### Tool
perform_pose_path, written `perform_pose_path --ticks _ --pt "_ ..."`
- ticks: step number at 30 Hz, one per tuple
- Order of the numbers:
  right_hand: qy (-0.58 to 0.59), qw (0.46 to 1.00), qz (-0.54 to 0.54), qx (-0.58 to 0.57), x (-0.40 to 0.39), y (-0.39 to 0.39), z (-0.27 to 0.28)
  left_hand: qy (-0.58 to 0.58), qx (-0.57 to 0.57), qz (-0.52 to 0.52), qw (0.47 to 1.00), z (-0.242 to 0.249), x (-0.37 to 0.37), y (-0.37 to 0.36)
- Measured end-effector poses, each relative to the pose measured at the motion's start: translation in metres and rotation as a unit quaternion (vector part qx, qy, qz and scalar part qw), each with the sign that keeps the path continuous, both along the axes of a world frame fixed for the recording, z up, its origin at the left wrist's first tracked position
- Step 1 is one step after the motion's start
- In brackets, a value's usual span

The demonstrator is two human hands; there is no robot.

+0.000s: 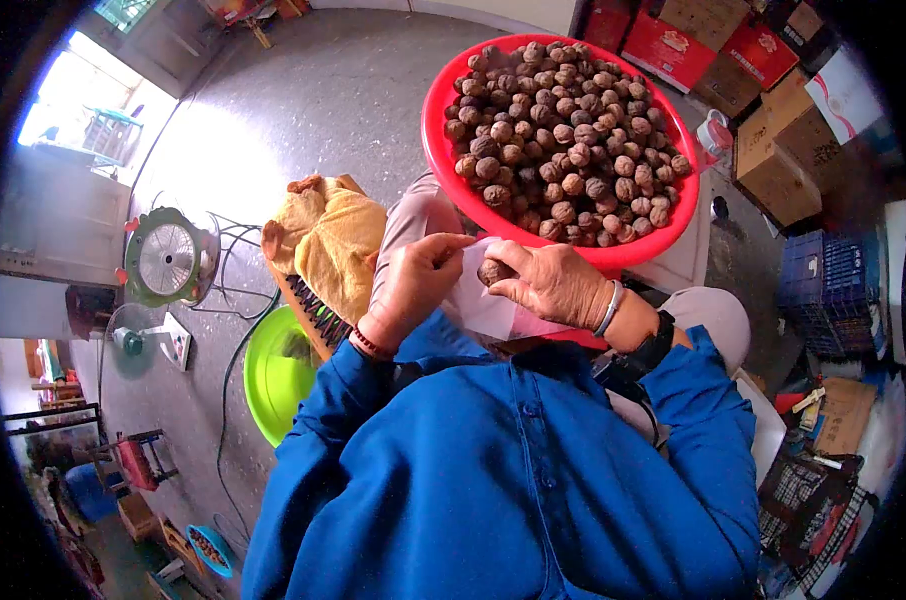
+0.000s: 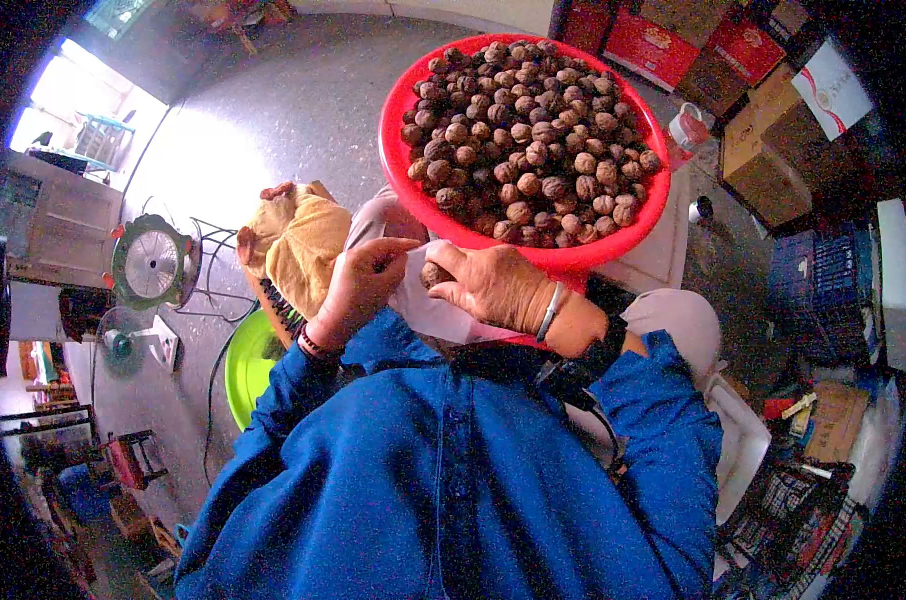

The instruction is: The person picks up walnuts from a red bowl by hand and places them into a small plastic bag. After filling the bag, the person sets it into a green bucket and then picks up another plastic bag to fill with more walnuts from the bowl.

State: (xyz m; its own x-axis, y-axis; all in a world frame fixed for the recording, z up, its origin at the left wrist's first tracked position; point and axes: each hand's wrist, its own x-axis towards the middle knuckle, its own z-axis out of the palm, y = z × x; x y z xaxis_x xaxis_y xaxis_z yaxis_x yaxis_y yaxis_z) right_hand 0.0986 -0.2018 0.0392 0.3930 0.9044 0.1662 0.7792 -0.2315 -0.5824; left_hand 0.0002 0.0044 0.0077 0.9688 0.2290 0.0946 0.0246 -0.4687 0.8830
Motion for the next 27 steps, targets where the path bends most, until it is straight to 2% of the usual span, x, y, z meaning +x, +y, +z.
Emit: perform_pose_path --ticks 3,5,9,12,14,15,18,20,21,22,24,26,27 --pt "-0.019 1.000 -0.002 -0.008 0.000 0.001 -0.006 0.019 0.024 0.000 1.000 0.003 -0.001 0.001" --pt "-0.040 0.999 0.010 0.036 -0.001 0.002 -0.005 -0.018 0.088 -0.009 0.996 0.000 -0.001 0.003" --pt "-0.044 0.999 0.015 0.013 0.002 0.000 -0.013 -0.002 0.079 -0.015 0.997 0.000 -0.002 0.002" --pt "0.007 0.999 0.015 0.051 0.001 0.000 -0.016 0.000 0.099 -0.019 0.995 0.001 -0.003 0.002" --pt "-0.083 0.994 0.048 0.057 0.004 0.000 -0.022 0.012 0.095 -0.005 0.995 0.004 -0.003 0.000" --pt "-0.087 0.994 0.045 0.056 0.005 -0.002 -0.023 0.008 0.095 -0.008 0.995 0.005 -0.002 -0.001" --pt "-0.070 0.995 0.045 0.057 0.006 -0.006 -0.017 0.037 0.065 -0.013 0.997 0.002 -0.002 -0.004" --pt "0.032 0.996 0.018 0.082 0.006 -0.006 -0.012 0.004 0.021 -0.011 1.000 0.002 -0.001 -0.006" --pt "0.070 0.994 0.017 0.087 0.006 -0.007 -0.008 0.033 0.018 -0.011 0.999 0.003 -0.002 -0.006" --pt "0.067 0.994 0.014 0.086 0.008 -0.006 -0.006 0.030 0.017 -0.014 0.999 -0.001 -0.001 -0.006" --pt "0.079 0.983 -0.015 0.164 0.012 -0.005 -0.003 0.028 -0.067 -0.003 0.997 -0.010 0.000 -0.007" --pt "0.047 0.984 -0.036 0.168 0.023 -0.006 -0.002 0.042 -0.058 -0.001 0.997 -0.009 0.001 -0.007" --pt "0.056 0.982 -0.097 0.150 0.028 -0.009 0.001 0.057 -0.049 0.002 0.997 -0.009 0.001 -0.007"
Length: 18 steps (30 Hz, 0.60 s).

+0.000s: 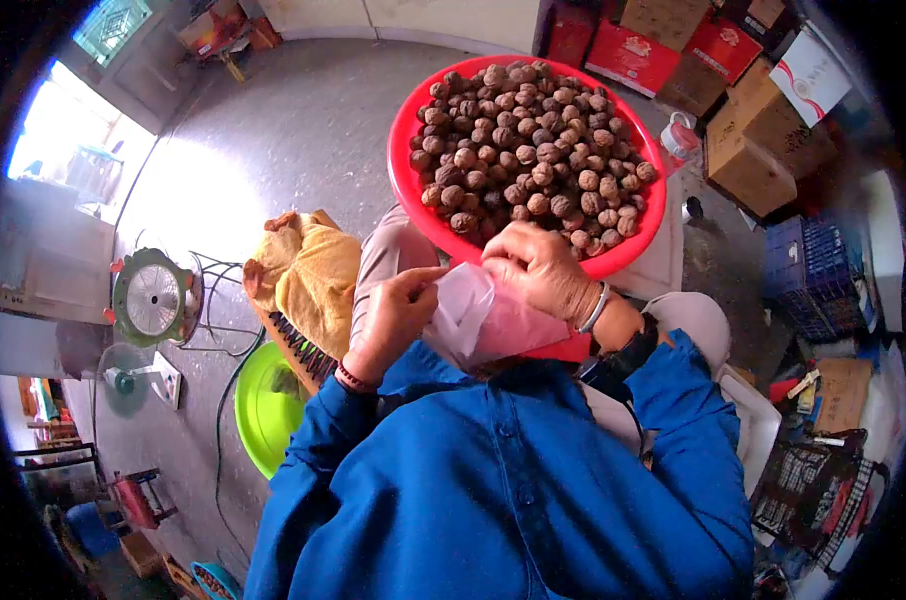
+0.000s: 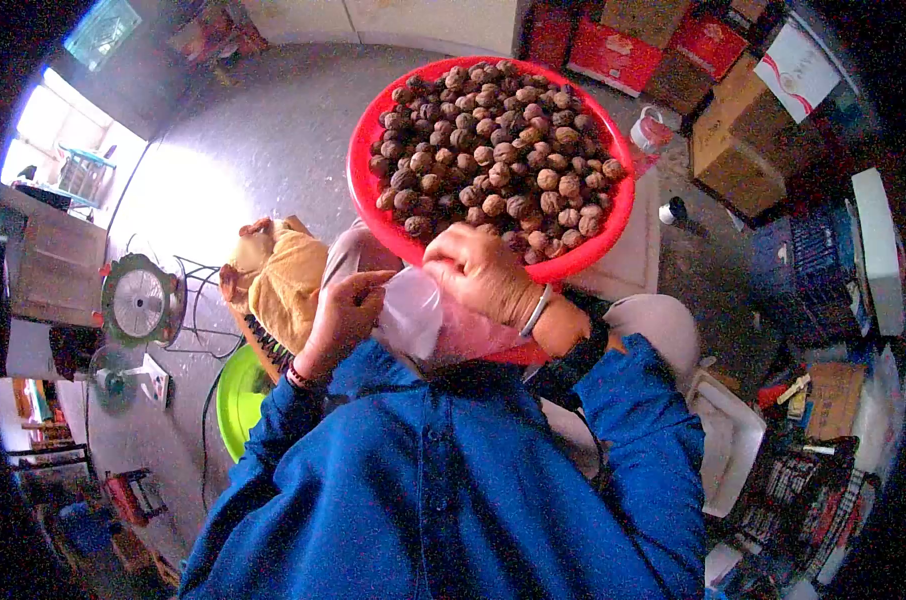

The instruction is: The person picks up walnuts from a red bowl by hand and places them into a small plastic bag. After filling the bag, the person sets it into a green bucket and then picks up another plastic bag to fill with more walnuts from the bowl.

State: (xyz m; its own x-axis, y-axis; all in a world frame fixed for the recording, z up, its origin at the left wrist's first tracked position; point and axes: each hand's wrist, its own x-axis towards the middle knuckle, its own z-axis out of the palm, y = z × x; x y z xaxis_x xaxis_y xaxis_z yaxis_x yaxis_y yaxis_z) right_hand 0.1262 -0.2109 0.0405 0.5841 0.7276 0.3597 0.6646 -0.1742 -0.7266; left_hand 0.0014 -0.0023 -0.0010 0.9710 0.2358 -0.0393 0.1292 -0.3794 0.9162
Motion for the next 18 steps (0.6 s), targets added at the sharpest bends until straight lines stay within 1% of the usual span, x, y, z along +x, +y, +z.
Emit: perform_pose_path --ticks 1,2,3,5,7,8,9,12,16,18 --pt "0.020 0.998 -0.057 -0.020 0.005 -0.002 0.003 -0.001 0.000 -0.001 1.000 0.001 0.000 0.000" --pt "0.016 0.993 -0.113 -0.027 0.011 -0.004 0.001 0.022 -0.008 0.001 1.000 0.004 0.000 -0.001" --pt "-0.012 0.986 -0.159 -0.050 0.021 -0.008 -0.008 0.046 -0.016 0.003 0.999 0.005 0.000 -0.001" --pt "-0.063 0.957 -0.244 -0.143 0.039 -0.017 -0.018 0.031 -0.021 0.001 0.999 0.001 0.000 -0.001" --pt "-0.113 0.923 -0.304 -0.210 0.049 -0.023 -0.023 0.017 -0.026 -0.002 1.000 0.002 0.001 -0.001" --pt "-0.110 0.911 -0.321 -0.234 0.053 -0.026 -0.023 0.038 -0.053 0.002 0.998 0.006 0.000 -0.002" --pt "-0.111 0.910 -0.323 -0.235 0.057 -0.028 -0.025 0.058 -0.082 0.006 0.995 0.008 0.000 -0.002" --pt "-0.121 0.896 -0.327 -0.277 0.066 -0.030 -0.031 0.070 -0.088 0.002 0.994 0.010 0.000 -0.003" --pt "-0.122 0.890 -0.324 -0.296 0.070 -0.032 -0.042 0.068 -0.117 -0.002 0.991 0.010 -0.002 0.000" --pt "-0.167 0.887 -0.301 -0.307 0.071 -0.033 -0.045 0.094 -0.138 -0.001 0.986 0.016 -0.003 -0.001"
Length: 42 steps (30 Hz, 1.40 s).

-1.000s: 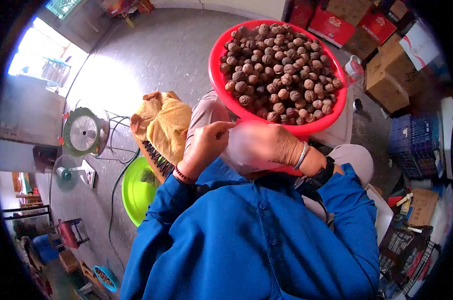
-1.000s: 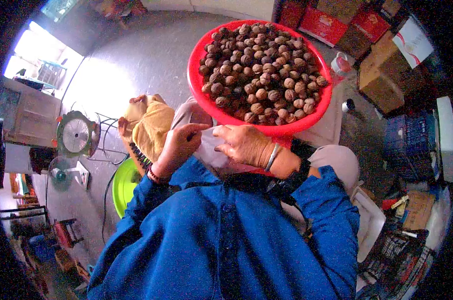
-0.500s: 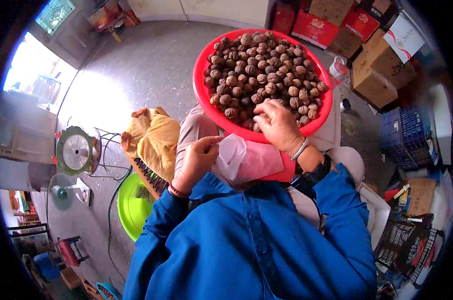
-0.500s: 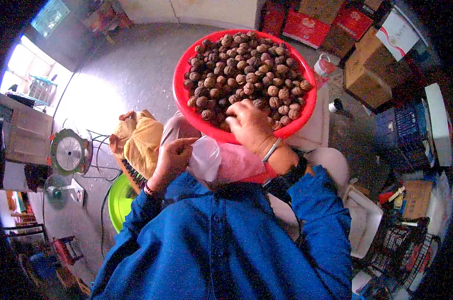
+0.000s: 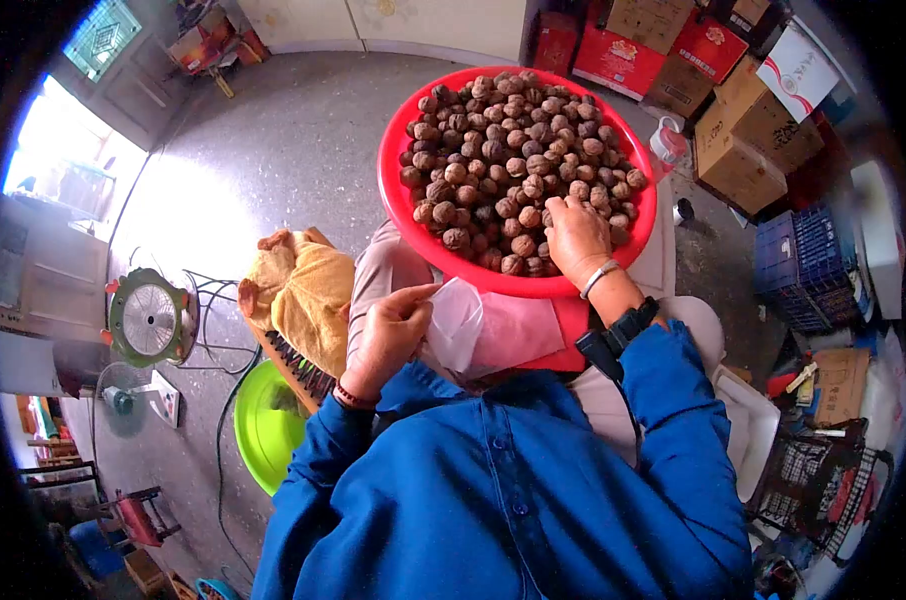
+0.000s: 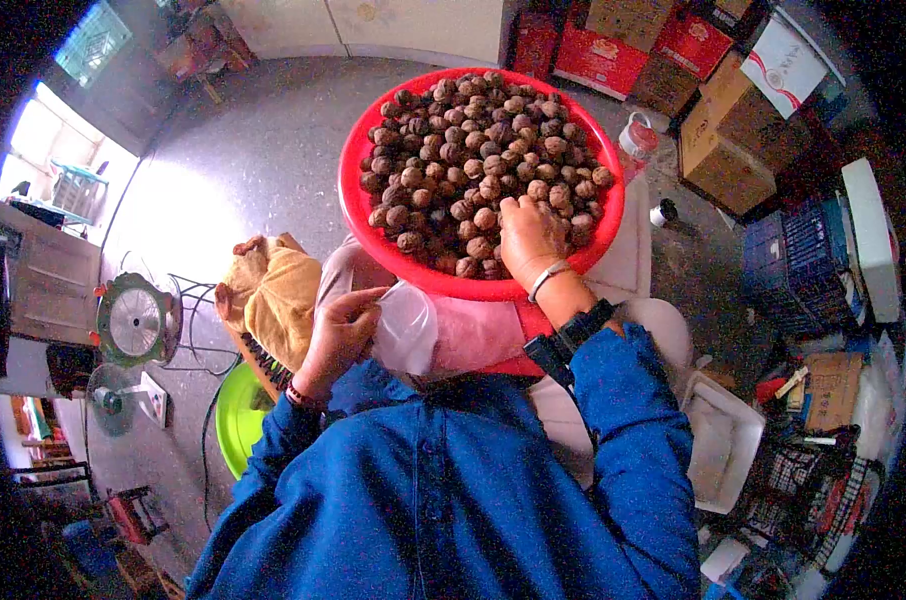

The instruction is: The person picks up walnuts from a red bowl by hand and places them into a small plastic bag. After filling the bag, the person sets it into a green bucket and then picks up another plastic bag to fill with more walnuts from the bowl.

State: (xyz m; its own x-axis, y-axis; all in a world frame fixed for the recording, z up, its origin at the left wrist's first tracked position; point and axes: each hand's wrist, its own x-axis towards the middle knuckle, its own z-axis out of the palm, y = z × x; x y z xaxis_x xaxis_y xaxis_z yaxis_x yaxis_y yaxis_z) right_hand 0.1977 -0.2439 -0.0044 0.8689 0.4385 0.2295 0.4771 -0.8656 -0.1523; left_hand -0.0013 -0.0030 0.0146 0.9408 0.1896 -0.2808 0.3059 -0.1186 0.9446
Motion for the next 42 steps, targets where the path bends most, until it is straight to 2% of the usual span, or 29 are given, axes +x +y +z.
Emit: perform_pose_path --ticks 4,10,13,16,18,21,23,25,26,27,29,31,33,34,35,37,39,42 --pt "-0.013 1.000 -0.007 0.019 0.002 0.000 -0.004 -0.012 -0.006 0.009 1.000 -0.007 0.000 0.000" --pt "0.060 0.995 -0.037 0.077 -0.012 0.006 0.018 -0.016 0.011 -0.003 1.000 -0.006 0.001 0.001" --pt "0.047 0.967 0.092 0.232 -0.016 0.009 0.021 -0.044 0.033 0.006 0.998 -0.005 0.001 0.000" --pt "0.065 0.958 0.125 0.248 -0.031 0.016 0.035 -0.016 0.009 -0.007 1.000 0.002 0.001 0.002" --pt "0.239 0.911 0.135 0.308 -0.040 0.020 0.042 -0.013 -0.002 -0.006 1.000 0.003 0.001 0.003" --pt "0.261 0.884 0.187 0.339 -0.054 0.026 0.054 -0.019 -0.004 0.000 1.000 -0.003 0.002 0.002" --pt "0.261 0.884 0.202 0.330 -0.062 0.029 0.061 -0.026 0.005 0.008 1.000 -0.002 0.003 0.000" --pt "0.298 0.866 0.221 0.337 -0.068 0.032 0.063 -0.029 0.021 0.010 0.999 0.001 0.003 -0.002" --pt "0.349 0.839 0.219 0.355 -0.071 0.033 0.065 -0.028 0.022 0.010 0.999 -0.002 0.004 -0.001" --pt "0.349 0.839 0.219 0.356 -0.071 0.035 0.062 -0.048 0.037 0.007 0.998 -0.006 0.004 -0.001" --pt "0.205 0.856 0.334 0.336 -0.071 0.037 0.056 -0.068 0.053 0.001 0.996 -0.006 0.006 -0.001" --pt "0.208 0.866 0.318 0.325 -0.070 0.032 0.057 -0.033 0.007 0.011 0.999 -0.004 0.005 -0.002" --pt "0.241 0.899 0.214 0.296 -0.064 0.028 0.056 -0.022 0.016 0.003 1.000 0.003 0.004 -0.002" --pt "0.197 0.905 0.199 0.320 -0.059 0.027 0.050 -0.011 0.026 -0.002 1.000 0.006 0.004 -0.002" --pt "0.247 0.890 0.142 0.357 -0.051 0.025 0.042 -0.012 0.025 -0.004 1.000 0.008 0.004 -0.003" --pt "0.138 0.922 0.120 0.340 -0.036 0.018 0.033 0.002 0.017 0.007 1.000 0.011 0.004 -0.005" --pt "0.136 0.940 0.048 0.308 -0.027 0.013 0.028 -0.006 0.004 0.002 1.000 0.005 0.004 -0.003" --pt "0.132 0.950 0.017 0.283 -0.022 0.010 0.029 -0.016 -0.007 -0.003 1.000 0.000 0.004 -0.002"
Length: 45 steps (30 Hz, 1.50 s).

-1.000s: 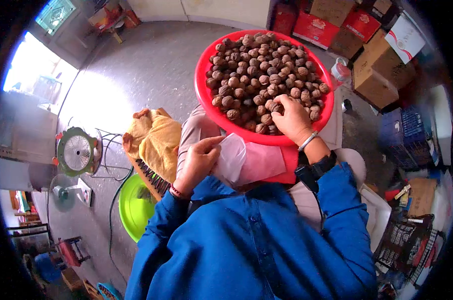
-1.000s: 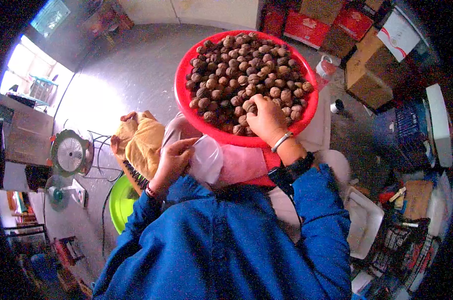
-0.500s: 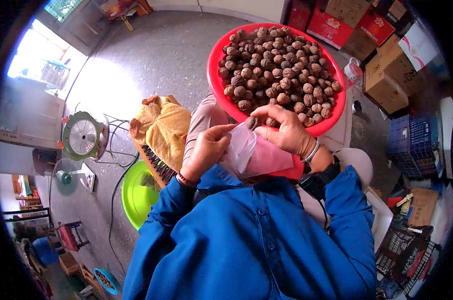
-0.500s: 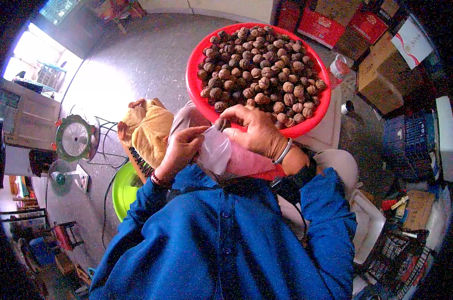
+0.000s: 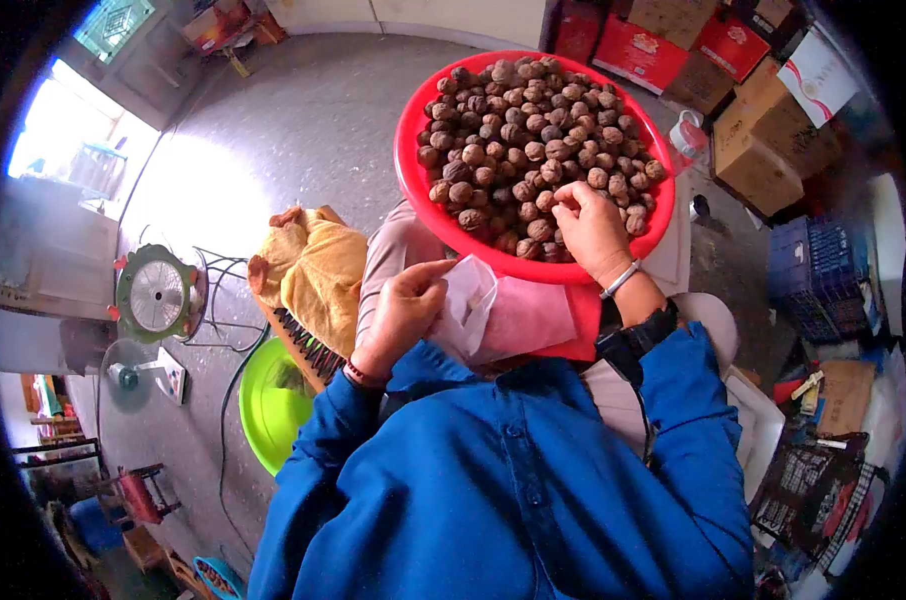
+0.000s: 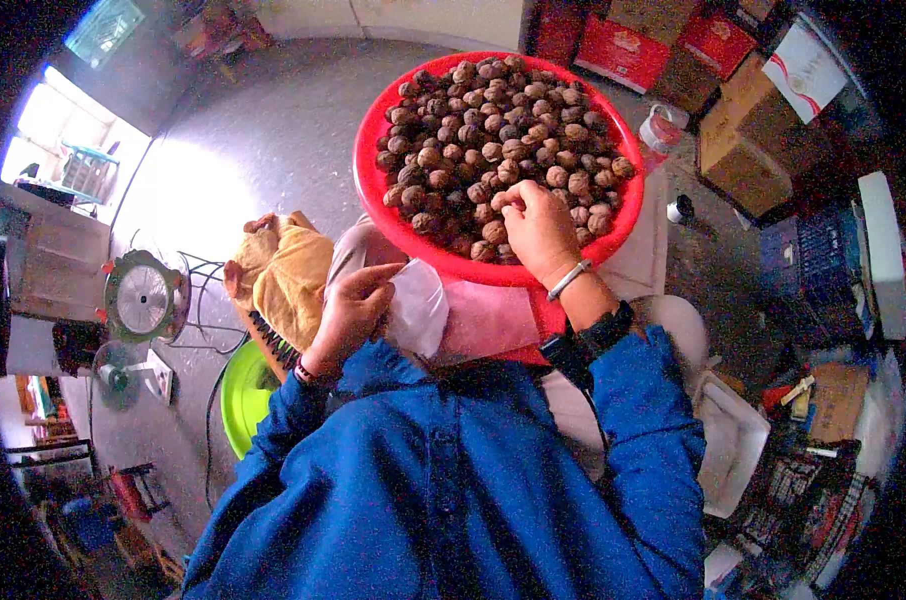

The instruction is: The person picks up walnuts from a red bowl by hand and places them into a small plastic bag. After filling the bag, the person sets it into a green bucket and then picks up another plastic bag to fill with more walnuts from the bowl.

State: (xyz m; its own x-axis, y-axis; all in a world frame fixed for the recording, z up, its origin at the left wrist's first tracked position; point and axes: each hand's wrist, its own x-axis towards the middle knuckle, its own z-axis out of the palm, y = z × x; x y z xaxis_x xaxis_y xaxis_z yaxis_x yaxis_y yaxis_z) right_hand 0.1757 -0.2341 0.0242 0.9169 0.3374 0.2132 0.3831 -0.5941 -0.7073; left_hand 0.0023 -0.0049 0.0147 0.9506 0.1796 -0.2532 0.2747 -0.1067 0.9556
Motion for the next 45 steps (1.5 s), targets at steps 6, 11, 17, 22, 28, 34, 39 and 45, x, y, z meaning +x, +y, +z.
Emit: perform_pose_path --ticks 6,11,17,22,28,34,39,45 --pt "-0.072 0.992 -0.011 -0.105 0.013 0.001 -0.026 -0.005 -0.021 -0.003 1.000 -0.001 0.000 0.002" --pt "-0.097 0.983 -0.004 -0.153 0.015 0.006 -0.030 0.010 -0.036 -0.007 0.999 -0.004 -0.001 0.004" --pt "-0.148 0.969 0.002 -0.199 0.022 0.010 -0.042 0.007 -0.050 -0.007 0.999 -0.005 -0.001 0.004" --pt "-0.107 0.984 -0.004 -0.143 0.025 0.012 -0.046 0.005 -0.053 -0.011 0.999 -0.004 -0.001 0.004" --pt "-0.164 0.982 -0.002 -0.093 0.018 0.015 -0.043 -0.005 -0.047 -0.008 0.999 -0.007 0.000 0.004" --pt "-0.124 0.991 0.015 -0.051 0.007 0.015 -0.029 0.012 -0.053 -0.007 0.998 0.001 -0.001 0.002" --pt "-0.084 0.996 0.041 0.004 -0.003 0.019 -0.018 -0.003 -0.057 -0.009 0.998 -0.008 -0.002 0.005" --pt "-0.015 0.998 0.064 0.024 -0.011 0.018 -0.005 0.004 -0.061 -0.009 0.998 -0.001 -0.002 0.002"
